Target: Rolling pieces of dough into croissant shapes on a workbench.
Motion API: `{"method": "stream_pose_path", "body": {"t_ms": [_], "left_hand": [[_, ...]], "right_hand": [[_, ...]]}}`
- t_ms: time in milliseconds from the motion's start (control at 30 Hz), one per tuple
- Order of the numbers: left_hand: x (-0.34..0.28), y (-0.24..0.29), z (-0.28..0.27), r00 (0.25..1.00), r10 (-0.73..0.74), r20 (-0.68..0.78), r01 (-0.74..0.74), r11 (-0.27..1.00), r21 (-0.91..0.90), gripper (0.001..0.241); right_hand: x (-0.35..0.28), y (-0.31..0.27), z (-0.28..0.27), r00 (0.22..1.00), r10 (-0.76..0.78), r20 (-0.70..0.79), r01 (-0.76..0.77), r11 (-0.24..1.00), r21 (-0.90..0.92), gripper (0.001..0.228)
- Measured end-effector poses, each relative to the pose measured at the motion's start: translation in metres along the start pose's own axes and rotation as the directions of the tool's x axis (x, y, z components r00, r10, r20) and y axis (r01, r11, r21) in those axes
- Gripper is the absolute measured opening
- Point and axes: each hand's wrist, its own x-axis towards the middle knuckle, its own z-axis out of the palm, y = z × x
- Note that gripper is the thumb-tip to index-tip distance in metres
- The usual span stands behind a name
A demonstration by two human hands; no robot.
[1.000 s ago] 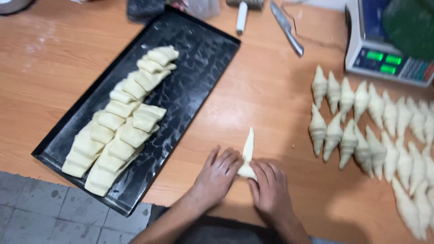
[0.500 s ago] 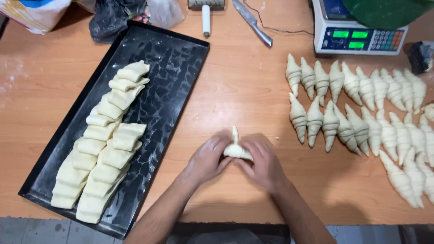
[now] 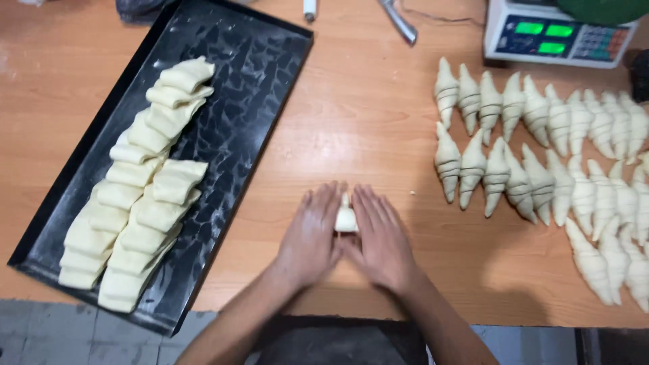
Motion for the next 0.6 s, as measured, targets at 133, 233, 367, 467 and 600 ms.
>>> {"method": "stream_pose_path", "body": {"t_ms": [133,233,367,467,600], "left_hand": [[0.022,-0.028,0.005,0.999,0.033,-0.022,-0.032,0.999,0.025,0.085],[0.005,-0.034,0.011,0.997,-0.041,0.068,0.057,0.967,-0.250,0.062],[-0.026,-0.021,0.017,0.999,0.011,0.030,-0.004,0.980,-0.197,0.045],[-0.046,-0.008,0.023,0.995,0.063,-0.074,-0.066,0.997,-0.035,0.048],[-0.079,-0.005,0.048,0.966,0.233,-0.110,-0.221,0.969,0.113,0.050]], "right_hand": [[0.015,0.016,-0.003,0.995,-0.054,-0.079,0.046,0.993,-0.105,0.081],[-0.005,0.020,-0.003,0.983,-0.004,-0.186,0.007,1.000,0.018,0.065],[-0.027,0.017,-0.012,0.999,0.040,-0.034,-0.027,0.944,0.329,0.043],[-0.019,0.019,-0.007,0.995,0.072,0.062,-0.092,0.896,0.434,0.032],[0.033,0.010,-0.024,0.975,0.221,0.036,-0.223,0.945,0.240,0.048]]}}
